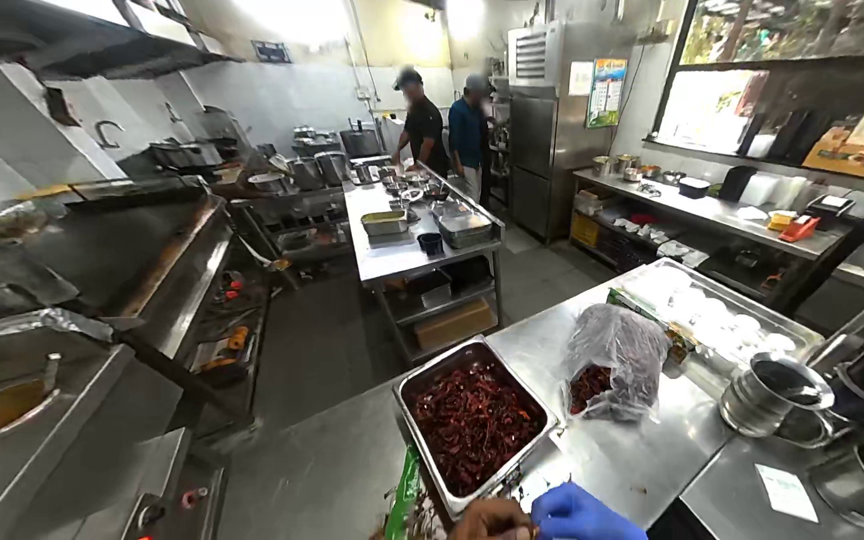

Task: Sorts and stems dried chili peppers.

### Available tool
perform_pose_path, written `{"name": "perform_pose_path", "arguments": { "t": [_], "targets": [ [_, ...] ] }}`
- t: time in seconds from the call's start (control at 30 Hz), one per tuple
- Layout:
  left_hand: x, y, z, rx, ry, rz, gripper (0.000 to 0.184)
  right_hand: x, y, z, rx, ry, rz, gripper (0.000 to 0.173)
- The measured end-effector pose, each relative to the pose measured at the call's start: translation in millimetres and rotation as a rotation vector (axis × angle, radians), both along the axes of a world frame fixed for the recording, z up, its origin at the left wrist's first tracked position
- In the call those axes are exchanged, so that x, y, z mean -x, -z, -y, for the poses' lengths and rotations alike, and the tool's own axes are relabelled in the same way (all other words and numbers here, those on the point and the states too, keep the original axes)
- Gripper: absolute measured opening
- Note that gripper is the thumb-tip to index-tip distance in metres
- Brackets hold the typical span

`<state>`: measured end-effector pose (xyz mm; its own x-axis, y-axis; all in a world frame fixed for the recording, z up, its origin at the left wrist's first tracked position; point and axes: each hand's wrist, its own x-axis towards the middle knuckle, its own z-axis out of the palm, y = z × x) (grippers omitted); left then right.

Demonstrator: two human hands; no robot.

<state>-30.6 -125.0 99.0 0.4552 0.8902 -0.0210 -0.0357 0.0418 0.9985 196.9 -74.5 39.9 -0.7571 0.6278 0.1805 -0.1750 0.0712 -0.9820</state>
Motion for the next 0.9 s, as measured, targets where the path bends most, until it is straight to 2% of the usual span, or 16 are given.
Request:
{"name": "perform_pose_path", "arguments": {
  "t": [0.1,0.17,0.23,0.33,0.4,0.43,0.47,0.53,0.6,0.67,0.77,0.9],
  "targets": [
    [0,47,-9,0.088,0.080,0.282,0.019,3,21,9,0.329,-0.084,-0.321,0.025],
    [1,50,-16,0.069,-0.011,0.207,0.019,2,33,9,0.411,-0.035,-0.333,0.025],
    [7,34,-28,0.027,-0.218,-0.095,0.019,-1,41,3,0.344,0.137,-0.057,0.028],
    [24,23,-51,-0.095,-0.478,-0.574,0.027,0,61,-2,0.059,0.379,0.654,0.031],
    [34,20,-60,-0.193,-0.556,-0.688,0.037,8,61,2,-0.110,0.457,0.869,0.051],
    [37,18,-62,-0.226,-0.586,-0.671,0.038,12,54,4,-0.201,0.476,0.922,0.062],
    [37,17,-62,-0.238,-0.607,-0.608,0.037,15,47,6,-0.294,0.506,0.937,0.064],
    [34,11,-57,-0.209,-0.613,-0.377,0.036,19,31,7,-0.395,0.586,0.834,0.052],
    [25,5,-51,-0.161,-0.606,-0.155,0.033,24,12,5,-0.405,0.678,0.634,0.038],
    [16,2,-45,-0.127,-0.608,-0.046,0.034,28,-9,3,-0.389,0.718,0.465,0.033],
    [3,-2,-36,-0.132,-0.604,0.018,0.035,34,-33,-3,-0.417,0.721,0.426,0.034],
    [-11,-10,-26,-0.182,-0.592,-0.009,0.032,42,-36,-9,-0.564,0.778,0.466,0.023]
  ]
}}
